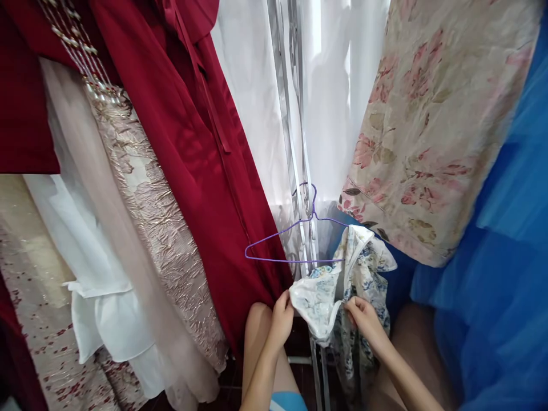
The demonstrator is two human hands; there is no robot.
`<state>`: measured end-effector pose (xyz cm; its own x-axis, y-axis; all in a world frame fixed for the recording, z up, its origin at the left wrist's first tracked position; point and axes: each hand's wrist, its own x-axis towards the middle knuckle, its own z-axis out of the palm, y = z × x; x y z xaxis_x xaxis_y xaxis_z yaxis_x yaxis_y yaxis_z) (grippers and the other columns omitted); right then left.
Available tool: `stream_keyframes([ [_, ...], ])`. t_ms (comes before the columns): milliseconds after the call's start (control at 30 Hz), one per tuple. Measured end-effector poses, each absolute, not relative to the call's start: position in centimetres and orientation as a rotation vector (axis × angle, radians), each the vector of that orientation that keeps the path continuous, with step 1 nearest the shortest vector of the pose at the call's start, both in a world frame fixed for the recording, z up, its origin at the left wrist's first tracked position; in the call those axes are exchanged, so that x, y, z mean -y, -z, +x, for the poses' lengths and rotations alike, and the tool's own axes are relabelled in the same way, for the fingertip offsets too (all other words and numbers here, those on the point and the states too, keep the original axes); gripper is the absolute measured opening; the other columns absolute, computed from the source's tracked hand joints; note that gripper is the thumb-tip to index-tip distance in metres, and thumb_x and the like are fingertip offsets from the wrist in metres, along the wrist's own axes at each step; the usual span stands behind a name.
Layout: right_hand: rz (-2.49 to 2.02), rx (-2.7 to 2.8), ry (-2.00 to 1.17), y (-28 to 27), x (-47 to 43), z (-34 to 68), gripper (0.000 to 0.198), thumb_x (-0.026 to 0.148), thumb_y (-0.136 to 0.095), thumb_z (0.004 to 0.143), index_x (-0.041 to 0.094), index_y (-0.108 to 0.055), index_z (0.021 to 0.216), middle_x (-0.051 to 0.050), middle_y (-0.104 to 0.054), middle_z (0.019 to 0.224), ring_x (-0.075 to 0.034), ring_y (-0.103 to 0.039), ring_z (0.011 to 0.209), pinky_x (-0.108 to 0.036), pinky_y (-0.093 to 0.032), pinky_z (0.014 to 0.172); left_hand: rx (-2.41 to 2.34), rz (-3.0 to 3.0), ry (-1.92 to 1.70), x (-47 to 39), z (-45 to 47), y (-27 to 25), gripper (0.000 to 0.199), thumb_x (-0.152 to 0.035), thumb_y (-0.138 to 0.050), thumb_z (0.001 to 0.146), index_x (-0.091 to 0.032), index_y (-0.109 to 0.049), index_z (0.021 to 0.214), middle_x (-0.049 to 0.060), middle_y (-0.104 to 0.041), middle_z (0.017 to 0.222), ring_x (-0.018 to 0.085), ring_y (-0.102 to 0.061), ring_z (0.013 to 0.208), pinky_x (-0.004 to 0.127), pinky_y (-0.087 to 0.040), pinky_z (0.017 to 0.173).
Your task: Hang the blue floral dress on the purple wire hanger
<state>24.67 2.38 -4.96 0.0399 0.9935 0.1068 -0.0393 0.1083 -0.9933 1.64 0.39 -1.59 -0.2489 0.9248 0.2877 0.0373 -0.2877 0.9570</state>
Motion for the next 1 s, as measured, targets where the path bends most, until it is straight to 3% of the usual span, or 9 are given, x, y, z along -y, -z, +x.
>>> stream_keyframes([
  [167,-1.154,1.114,-1.103,5.5,-3.1,26.0,0.033,0.04,-0.063,0.078,0.025,-0.048,0.054,0.001,-0.047,0.045,-0.014,-0.039,0.041,-0.03,-0.028,0.046,-1.113,1.596,-1.733,1.9,3.1,-2.9,0.028,-0.04,-0.051,0.098,-0.016,-0.067,0.098,0.01,-0.066,0.115,0.023,-0.058,0.113,0.032,-0.042,0.102],
  [300,-1.172,1.109,-1.102,4.2,-2.6,27.1,0.027,0.046,-0.069,0.076,0.021,-0.065,0.085,-0.003,-0.065,0.061,-0.019,-0.052,0.049,-0.032,-0.039,0.05,-1.007,1.67,-1.695,3.3,4.6,-5.6,0.026,-0.037,-0.049,0.1,-0.017,-0.064,0.1,0.008,-0.067,0.103,0.02,-0.062,0.1,0.029,-0.046,0.093],
  [400,-1.057,1.331,-1.068,1.9,-0.2,26.5,0.05,0.045,-0.072,0.076,0.019,-0.064,0.117,-0.01,-0.074,0.101,-0.026,-0.067,0.087,-0.038,-0.052,0.078,-1.034,1.759,-1.619,3.6,6.4,-5.6,0.026,-0.038,-0.049,0.1,-0.016,-0.063,0.096,0.004,-0.065,0.087,0.016,-0.059,0.082,0.024,-0.046,0.077],
  [500,-0.895,1.593,-1.07,-0.1,2.8,25.3,0.053,0.035,-0.074,0.077,0.023,-0.062,0.128,-0.01,-0.061,0.136,-0.03,-0.054,0.126,-0.042,-0.042,0.107,-1.087,1.897,-1.5,3.6,8.3,-5.5,0.027,-0.036,-0.048,0.1,-0.017,-0.065,0.095,0.002,-0.063,0.082,0.014,-0.056,0.074,0.022,-0.043,0.069],
  [567,-0.846,1.66,-1.152,-0.9,4.0,24.7,0.046,0.032,-0.073,0.079,0.02,-0.065,0.123,-0.011,-0.064,0.13,-0.03,-0.057,0.12,-0.042,-0.043,0.106,-1.096,1.981,-1.42,3.5,9.3,-5.9,0.026,-0.034,-0.048,0.1,-0.017,-0.066,0.095,0.002,-0.064,0.082,0.014,-0.058,0.075,0.023,-0.043,0.072],
  [700,-0.89,1.624,-1.34,-1.4,4.2,25.5,0.032,0.043,-0.065,0.088,0.013,-0.07,0.099,-0.009,-0.07,0.09,-0.028,-0.064,0.087,-0.039,-0.052,0.082,-1.035,2.036,-1.251,3.1,10.1,-6.8,0.025,-0.035,-0.048,0.1,-0.018,-0.066,0.105,0.003,-0.069,0.091,0.017,-0.063,0.083,0.024,-0.045,0.078],
  [800,-0.896,1.48,-1.388,-2.0,3.7,27.5,0.039,0.05,-0.062,0.09,0.013,-0.069,0.1,-0.009,-0.069,0.085,-0.026,-0.061,0.081,-0.036,-0.051,0.073,-0.938,2.075,-1.071,2.1,10.3,-6.2,0.031,-0.039,-0.042,0.102,-0.019,-0.062,0.116,0.006,-0.07,0.103,0.02,-0.064,0.094,0.027,-0.047,0.084],
  [867,-0.916,1.406,-1.387,-2.4,3.7,28.7,0.038,0.051,-0.064,0.089,0.014,-0.068,0.098,-0.008,-0.067,0.083,-0.023,-0.059,0.076,-0.033,-0.049,0.069,-0.906,2.13,-1.002,1.0,10.7,-4.9,0.033,-0.036,-0.038,0.103,-0.019,-0.064,0.113,0.008,-0.069,0.107,0.021,-0.063,0.101,0.032,-0.046,0.094],
  [1000,-0.944,1.433,-1.343,-2.7,4.3,30.0,0.037,0.051,-0.068,0.086,0.014,-0.065,0.082,-0.003,-0.06,0.072,-0.015,-0.05,0.064,-0.026,-0.042,0.06,-0.884,2.211,-0.846,-0.9,11.7,-1.3,0.029,-0.018,-0.042,0.094,-0.019,-0.071,0.095,0.006,-0.069,0.11,0.023,-0.057,0.119,0.047,-0.021,0.119],
])
